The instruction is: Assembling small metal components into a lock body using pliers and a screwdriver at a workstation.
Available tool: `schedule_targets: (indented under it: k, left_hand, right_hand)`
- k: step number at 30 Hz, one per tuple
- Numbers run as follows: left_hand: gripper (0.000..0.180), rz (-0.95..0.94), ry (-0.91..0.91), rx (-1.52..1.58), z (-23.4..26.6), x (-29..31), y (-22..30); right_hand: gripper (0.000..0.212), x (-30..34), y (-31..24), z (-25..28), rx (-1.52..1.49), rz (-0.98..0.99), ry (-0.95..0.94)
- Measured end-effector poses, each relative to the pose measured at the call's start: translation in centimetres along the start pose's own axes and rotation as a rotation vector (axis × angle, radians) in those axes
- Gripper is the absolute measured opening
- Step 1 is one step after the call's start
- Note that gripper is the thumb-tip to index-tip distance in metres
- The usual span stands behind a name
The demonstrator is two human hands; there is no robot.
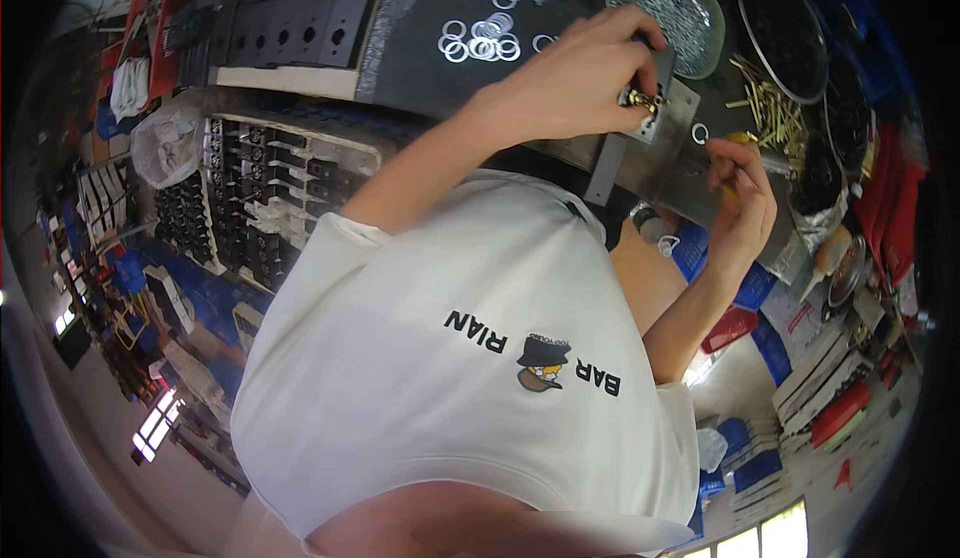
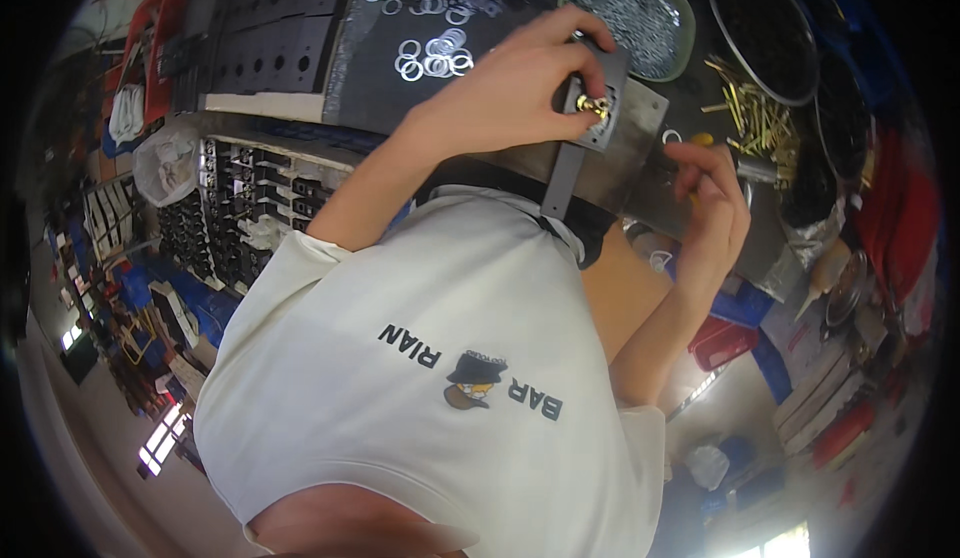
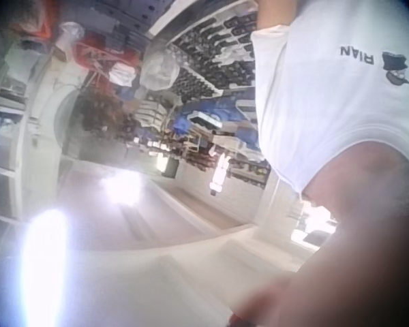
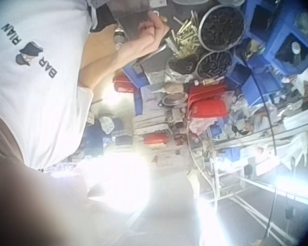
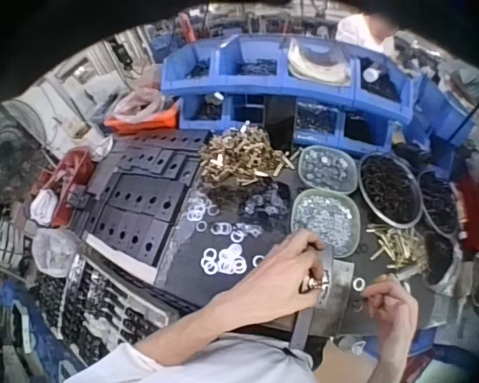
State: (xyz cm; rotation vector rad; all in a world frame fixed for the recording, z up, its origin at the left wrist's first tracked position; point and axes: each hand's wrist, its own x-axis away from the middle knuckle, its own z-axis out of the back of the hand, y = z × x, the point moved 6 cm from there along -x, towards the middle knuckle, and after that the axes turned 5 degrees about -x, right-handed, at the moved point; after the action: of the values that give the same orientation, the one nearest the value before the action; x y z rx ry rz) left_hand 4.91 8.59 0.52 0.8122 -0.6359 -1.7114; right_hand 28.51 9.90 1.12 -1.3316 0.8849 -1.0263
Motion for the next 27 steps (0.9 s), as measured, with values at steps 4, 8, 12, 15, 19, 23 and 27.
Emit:
schedule_targets:
  k: [4,8,12,15,19,23,27]
  left_hand:
    - [0.019,0.164,-0.061,0.261,0.0,0.2,-0.6]
    - [0.020,0.155,0.040,0.343,0.9,0.9,-0.2]
    - [0.022,0.403,0.220,0.474,4.9,3.4,-3.5]
    - [0.019,0.599,0.350,-0.125,9.3,6.0,-9.9]
    - [0.016,0.490,0.403,-0.460,10.6,7.9,-11.8]
    - [0.019,0.259,0.423,-0.634,9.4,7.8,-9.8]
    - [0.024,0.241,0.302,-0.485,7.0,6.7,-9.4]
  right_hand:
    - [0.044,-0.1,0.0,-0.1,0.010,-0.004,-0.001]
    - [0.044,-0.1,0.1,-0.1,-0.016,-0.021,0.023]
    - [0.042,-0.2,0.1,0.0,-0.035,-0.009,0.015]
    - [0.041,-0.3,0.0,-0.1,-0.035,-0.008,0.007]
    - [0.040,-0.5,0.0,-0.2,-0.024,-0.007,-0.009]
    - [0.040,-0.4,0.0,-0.2,-0.004,-0.022,-0.001]
    - [0.040,-0.4,-0.1,-0.4,0.021,-0.039,0.005]
